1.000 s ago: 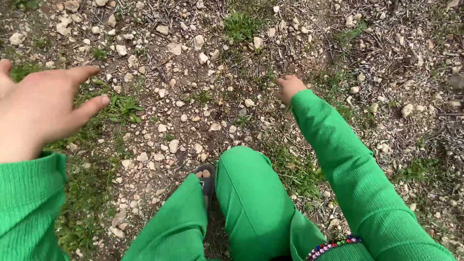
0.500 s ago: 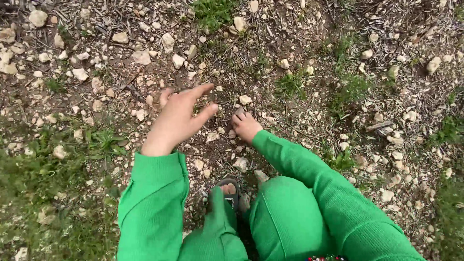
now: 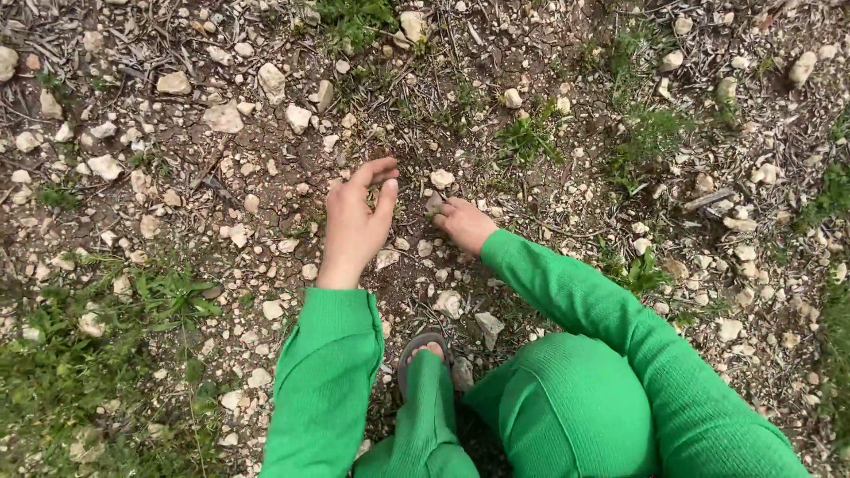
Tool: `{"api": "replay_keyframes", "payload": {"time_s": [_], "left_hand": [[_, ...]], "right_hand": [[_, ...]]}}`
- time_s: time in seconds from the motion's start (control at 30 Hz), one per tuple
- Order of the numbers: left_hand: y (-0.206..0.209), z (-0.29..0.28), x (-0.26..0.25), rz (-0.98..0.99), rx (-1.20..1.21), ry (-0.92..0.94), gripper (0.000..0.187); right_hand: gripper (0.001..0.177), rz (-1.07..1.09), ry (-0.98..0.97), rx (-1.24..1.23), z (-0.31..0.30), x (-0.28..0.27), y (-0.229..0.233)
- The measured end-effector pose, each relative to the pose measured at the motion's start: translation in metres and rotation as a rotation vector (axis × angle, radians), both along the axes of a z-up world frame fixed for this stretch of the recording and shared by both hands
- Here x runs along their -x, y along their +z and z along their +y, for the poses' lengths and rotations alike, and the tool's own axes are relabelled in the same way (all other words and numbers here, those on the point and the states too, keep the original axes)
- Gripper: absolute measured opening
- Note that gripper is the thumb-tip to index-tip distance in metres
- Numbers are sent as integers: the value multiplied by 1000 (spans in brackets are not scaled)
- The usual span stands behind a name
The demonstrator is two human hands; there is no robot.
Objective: Pulling small weeds and plants out of a rocky patch of ground by hand.
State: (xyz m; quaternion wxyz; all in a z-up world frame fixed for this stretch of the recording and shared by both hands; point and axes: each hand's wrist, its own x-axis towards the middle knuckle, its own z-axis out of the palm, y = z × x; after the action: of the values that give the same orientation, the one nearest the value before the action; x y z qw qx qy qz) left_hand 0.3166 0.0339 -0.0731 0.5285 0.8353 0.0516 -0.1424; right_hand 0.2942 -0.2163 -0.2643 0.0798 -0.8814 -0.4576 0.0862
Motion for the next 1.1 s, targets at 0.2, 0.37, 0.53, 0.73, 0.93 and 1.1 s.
{"api": "replay_keyframes", "payload": {"time_s": [0.2,0.37,0.53,0.73,0.93,1.1], "left_hand": [[-50,-13,22,116,-75,-138,32],[-42,-38,21,188,-73,-195,32],[-73,-63,27,145,63,-257,37],[-58,-79,23,-49,-23,-279,21],[-60,-46,25,7,-449,-212,28],[-94,-32,43,21,-567,-136,24]], "right_hand": [[7,470,-421,-234,-33,4,-1],[6,799,-673,-558,-58,-10,57],[10,1034,-841,-855,-62,-11,104],[10,971,-806,-895,-68,-8,127],[10,444,-1059,-838,-123,-30,130],[35,-218,-855,124,-147,-37,81]]}}
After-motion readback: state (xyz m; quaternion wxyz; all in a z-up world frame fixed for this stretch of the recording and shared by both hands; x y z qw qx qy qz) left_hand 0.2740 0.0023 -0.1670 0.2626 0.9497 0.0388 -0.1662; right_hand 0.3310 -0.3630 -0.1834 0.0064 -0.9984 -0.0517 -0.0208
